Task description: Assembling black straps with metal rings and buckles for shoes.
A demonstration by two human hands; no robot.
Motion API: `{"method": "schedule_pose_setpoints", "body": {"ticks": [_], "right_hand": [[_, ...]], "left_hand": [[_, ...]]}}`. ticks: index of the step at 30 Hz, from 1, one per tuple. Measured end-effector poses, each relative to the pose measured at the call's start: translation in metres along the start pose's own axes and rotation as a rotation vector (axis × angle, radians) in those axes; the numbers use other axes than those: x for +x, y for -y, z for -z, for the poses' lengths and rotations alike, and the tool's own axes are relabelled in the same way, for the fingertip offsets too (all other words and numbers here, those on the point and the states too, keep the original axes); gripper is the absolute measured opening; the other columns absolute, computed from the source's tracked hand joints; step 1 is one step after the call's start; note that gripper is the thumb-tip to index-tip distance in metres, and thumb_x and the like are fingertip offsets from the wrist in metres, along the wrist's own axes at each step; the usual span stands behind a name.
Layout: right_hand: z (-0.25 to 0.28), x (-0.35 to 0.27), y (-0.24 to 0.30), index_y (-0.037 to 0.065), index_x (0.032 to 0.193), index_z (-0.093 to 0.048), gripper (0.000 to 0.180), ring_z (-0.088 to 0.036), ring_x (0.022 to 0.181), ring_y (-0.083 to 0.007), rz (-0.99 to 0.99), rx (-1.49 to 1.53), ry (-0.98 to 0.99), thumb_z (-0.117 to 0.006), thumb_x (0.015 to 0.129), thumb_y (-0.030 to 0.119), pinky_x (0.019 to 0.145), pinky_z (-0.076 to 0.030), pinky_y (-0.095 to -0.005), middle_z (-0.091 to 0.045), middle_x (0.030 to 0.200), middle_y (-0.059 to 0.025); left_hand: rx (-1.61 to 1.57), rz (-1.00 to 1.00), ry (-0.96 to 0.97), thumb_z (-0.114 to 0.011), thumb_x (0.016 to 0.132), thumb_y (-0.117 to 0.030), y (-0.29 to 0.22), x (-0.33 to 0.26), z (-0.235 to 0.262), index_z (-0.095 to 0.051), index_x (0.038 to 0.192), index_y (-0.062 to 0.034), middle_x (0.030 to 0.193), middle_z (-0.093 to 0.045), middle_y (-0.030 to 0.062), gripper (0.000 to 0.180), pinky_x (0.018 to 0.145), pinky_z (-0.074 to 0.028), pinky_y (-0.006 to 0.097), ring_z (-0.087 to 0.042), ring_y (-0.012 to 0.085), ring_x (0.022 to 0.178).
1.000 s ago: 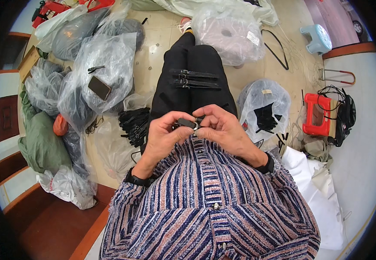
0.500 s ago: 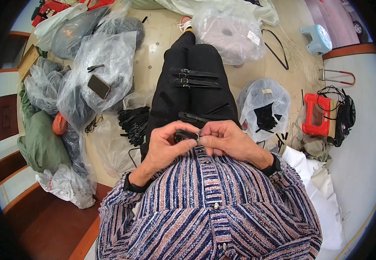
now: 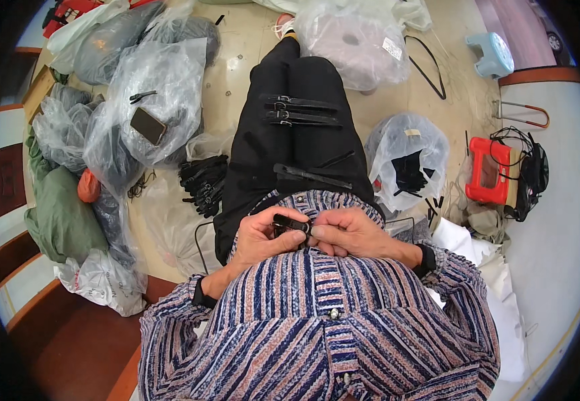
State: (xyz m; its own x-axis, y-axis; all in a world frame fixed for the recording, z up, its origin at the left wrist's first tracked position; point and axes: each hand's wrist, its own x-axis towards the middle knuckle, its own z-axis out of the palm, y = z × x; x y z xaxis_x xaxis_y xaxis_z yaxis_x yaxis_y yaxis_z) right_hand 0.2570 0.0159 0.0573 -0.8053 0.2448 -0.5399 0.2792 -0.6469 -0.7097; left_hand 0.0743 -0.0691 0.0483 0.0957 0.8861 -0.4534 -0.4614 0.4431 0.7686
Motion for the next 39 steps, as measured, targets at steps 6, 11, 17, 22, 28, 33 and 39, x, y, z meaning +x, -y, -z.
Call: {"method": "schedule_pose_setpoints", "body": {"ticks": [6,11,17,22,28,33,39], "right_hand": [[-0.003,0.001,-0.003,0.004,0.082,-0.059,0.024,-0.041,0.051,-0.0019,-0.004,0.043,-0.014,-0.05,0.09,0.025,0.045,-0.031,-0.0162,-0.05,0.059,0.0043],[-0.003,0.001,-0.004,0.004,0.082,-0.06,0.025,-0.041,0.052,-0.0017,0.018,0.105,-0.016,-0.051,0.089,0.026,0.046,-0.031,-0.0162,-0.049,0.058,0.0048],[-0.002,0.002,0.002,0.004,0.082,-0.061,0.027,-0.041,0.052,-0.0016,-0.072,0.039,-0.011,-0.051,0.089,0.028,0.045,-0.03,-0.0159,-0.049,0.058,0.0042],[0.001,0.003,0.006,0.004,0.079,-0.061,0.028,-0.04,0.05,-0.0009,-0.115,0.033,0.013,-0.052,0.088,0.029,0.044,-0.029,-0.0152,-0.05,0.058,0.0046],[0.007,0.012,0.006,0.004,0.079,-0.059,0.029,-0.036,0.045,-0.001,-0.141,0.112,-0.005,-0.051,0.088,0.03,0.04,-0.025,-0.0154,-0.049,0.056,0.0036],[0.006,0.009,0.002,0.004,0.08,-0.057,0.026,-0.035,0.045,-0.0011,-0.045,0.194,-0.009,-0.05,0.089,0.027,0.041,-0.025,-0.0158,-0.048,0.056,0.0037],[0.006,0.011,-0.001,0.004,0.08,-0.058,0.024,-0.037,0.046,-0.0017,-0.026,0.138,-0.006,-0.051,0.089,0.025,0.041,-0.027,-0.0164,-0.05,0.057,0.0029]], "left_hand": [[0.006,0.046,0.01,-0.065,0.076,0.0,0.0,-0.002,-0.002,-0.06,0.097,0.0019,0.084,-0.063,0.0059,0.022,0.058,-0.044,0.015,-0.056,0.0045,0.069],[0.039,0.058,-0.029,-0.065,0.076,0.0,-0.001,-0.002,-0.005,-0.06,0.097,0.0019,0.084,-0.063,0.006,0.022,0.06,-0.046,0.016,-0.057,0.0052,0.071],[0.099,0.027,-0.034,-0.065,0.075,0.001,-0.001,-0.001,-0.005,-0.06,0.095,0.0019,0.084,-0.063,0.0061,0.02,0.061,-0.046,0.017,-0.057,0.0056,0.071],[0.185,-0.025,-0.057,-0.066,0.075,0.0,0.001,-0.001,-0.007,-0.06,0.094,0.0017,0.083,-0.063,0.0066,0.02,0.062,-0.047,0.017,-0.058,0.006,0.071],[-0.036,0.142,-0.087,-0.066,0.077,-0.003,-0.003,0.007,-0.008,-0.061,0.095,0.0003,0.08,-0.063,0.0061,0.02,0.053,-0.042,0.016,-0.054,0.0045,0.062],[-0.128,0.043,-0.027,-0.057,0.083,-0.005,0.004,0.007,-0.005,-0.053,0.108,0.0002,0.078,-0.059,0.0047,0.025,0.053,-0.042,0.018,-0.052,0.0065,0.061],[-0.117,-0.001,-0.023,-0.058,0.083,-0.006,0.004,0.007,-0.003,-0.053,0.105,0.0014,0.076,-0.058,0.0056,0.023,0.053,-0.043,0.02,-0.052,0.0076,0.061]]}}
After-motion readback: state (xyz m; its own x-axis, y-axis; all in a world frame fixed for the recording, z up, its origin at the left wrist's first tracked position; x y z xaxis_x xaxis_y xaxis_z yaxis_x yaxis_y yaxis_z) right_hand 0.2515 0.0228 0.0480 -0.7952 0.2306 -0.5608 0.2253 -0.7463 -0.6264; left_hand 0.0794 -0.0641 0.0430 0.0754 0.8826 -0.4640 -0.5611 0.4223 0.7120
